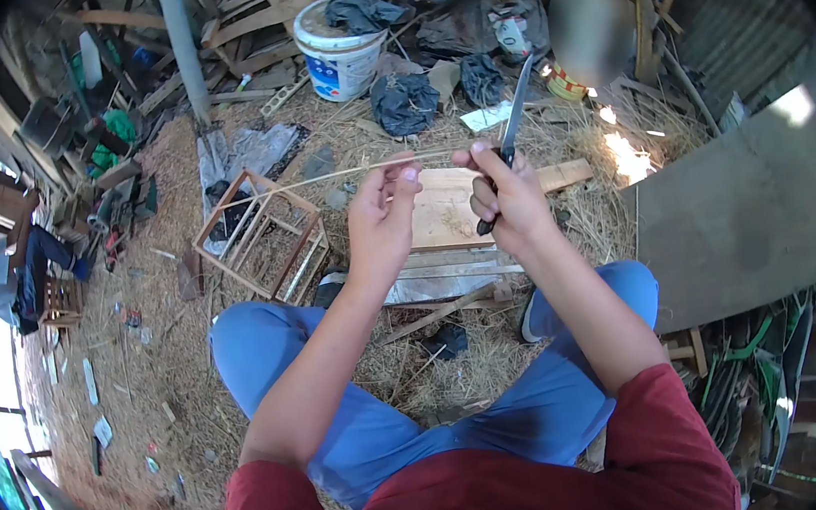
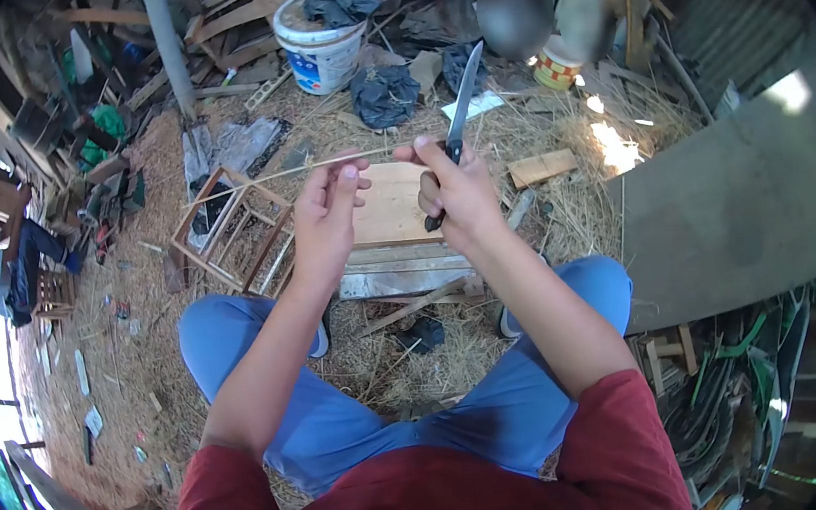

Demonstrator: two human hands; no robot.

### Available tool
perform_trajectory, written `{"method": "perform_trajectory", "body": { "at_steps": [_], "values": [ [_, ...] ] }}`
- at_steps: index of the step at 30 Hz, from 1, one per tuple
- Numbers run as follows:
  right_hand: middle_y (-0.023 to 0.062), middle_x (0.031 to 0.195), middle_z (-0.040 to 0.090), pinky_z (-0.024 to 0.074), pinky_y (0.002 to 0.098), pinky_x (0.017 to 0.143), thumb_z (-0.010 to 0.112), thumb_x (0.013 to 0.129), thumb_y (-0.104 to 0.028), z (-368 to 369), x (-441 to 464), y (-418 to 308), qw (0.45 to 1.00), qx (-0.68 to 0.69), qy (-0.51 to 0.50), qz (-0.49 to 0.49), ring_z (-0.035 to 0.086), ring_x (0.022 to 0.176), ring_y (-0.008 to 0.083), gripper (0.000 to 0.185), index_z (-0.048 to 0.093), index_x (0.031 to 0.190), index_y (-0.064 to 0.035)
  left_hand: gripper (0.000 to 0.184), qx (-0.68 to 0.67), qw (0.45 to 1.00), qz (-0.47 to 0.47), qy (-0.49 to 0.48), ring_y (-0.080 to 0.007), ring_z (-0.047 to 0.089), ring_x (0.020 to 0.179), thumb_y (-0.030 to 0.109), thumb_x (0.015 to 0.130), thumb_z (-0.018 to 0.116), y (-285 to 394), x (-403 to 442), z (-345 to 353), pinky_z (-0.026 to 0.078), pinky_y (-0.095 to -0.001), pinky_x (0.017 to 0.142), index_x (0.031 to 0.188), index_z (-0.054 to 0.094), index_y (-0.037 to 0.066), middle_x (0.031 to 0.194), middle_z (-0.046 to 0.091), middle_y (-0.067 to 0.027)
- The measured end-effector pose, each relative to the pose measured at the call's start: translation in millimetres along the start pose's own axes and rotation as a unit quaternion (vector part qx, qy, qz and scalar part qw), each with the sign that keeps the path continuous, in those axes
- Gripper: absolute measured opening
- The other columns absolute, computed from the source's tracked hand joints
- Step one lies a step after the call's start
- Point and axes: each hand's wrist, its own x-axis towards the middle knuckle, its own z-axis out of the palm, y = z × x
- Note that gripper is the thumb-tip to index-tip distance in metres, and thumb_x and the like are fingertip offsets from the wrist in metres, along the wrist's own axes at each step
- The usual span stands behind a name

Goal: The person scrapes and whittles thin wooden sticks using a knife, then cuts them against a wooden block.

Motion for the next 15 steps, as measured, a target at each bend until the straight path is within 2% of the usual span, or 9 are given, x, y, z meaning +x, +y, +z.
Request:
{"method": "perform_trajectory", "body": {
  "at_steps": [2,6,8,15],
  "values": [
    [0.0103,0.106,0.075,0.0325,0.0245,0.042,0.067,0.105,-0.022,1.5,-2.7,7.8,0.999,-0.003,-0.012,0.031,0.042,0.046,0.0047,0.017,0.059,0.109,-0.0076,0.024,-0.059,0.998,0.028,0.011,-0.0089,0.064,0.092,0.019,0.109,0.06,2.2,1.2,-1.3,0.051,-0.0255,0.081,0.123,0.067,0.001,0.108,0.073,-0.0067],
    [0.0089,0.109,0.075,0.0325,0.0252,0.044,0.067,0.105,-0.024,11.7,-15.1,16.8,0.998,0.03,-0.012,0.062,0.04,0.047,0.0051,0.018,0.059,0.11,-0.0091,0.022,-0.078,0.996,0.038,0.036,-0.0087,0.064,0.089,0.02,0.11,0.06,-1.4,2.1,-7.9,0.051,-0.0252,0.08,0.119,0.068,0.002,0.104,0.074,-0.0055],
    [0.0084,0.109,0.075,0.0324,0.0251,0.044,0.067,0.105,-0.025,10.6,-15.6,22.8,0.997,0.039,-0.012,0.071,0.04,0.046,0.0051,0.017,0.059,0.109,-0.01,0.022,-0.11,0.993,0.017,0.046,-0.0082,0.063,0.087,0.022,0.109,0.062,-0.2,3.9,-9.4,0.05,-0.0247,0.078,0.115,0.068,0.001,0.101,0.074,-0.0046],
    [0.0032,0.097,0.07,0.033,0.0258,0.044,0.07,0.104,-0.026,10.6,-16.9,34.0,0.989,0.079,-0.008,0.124,0.039,0.046,0.007,0.017,0.058,0.104,-0.0137,0.021,-0.125,0.989,0.025,0.07,-0.0079,0.062,0.085,0.024,0.107,0.065,1.0,5.3,-12.5,0.05,-0.0245,0.076,0.109,0.066,0.003,0.096,0.069,-0.0022]
  ]
}}
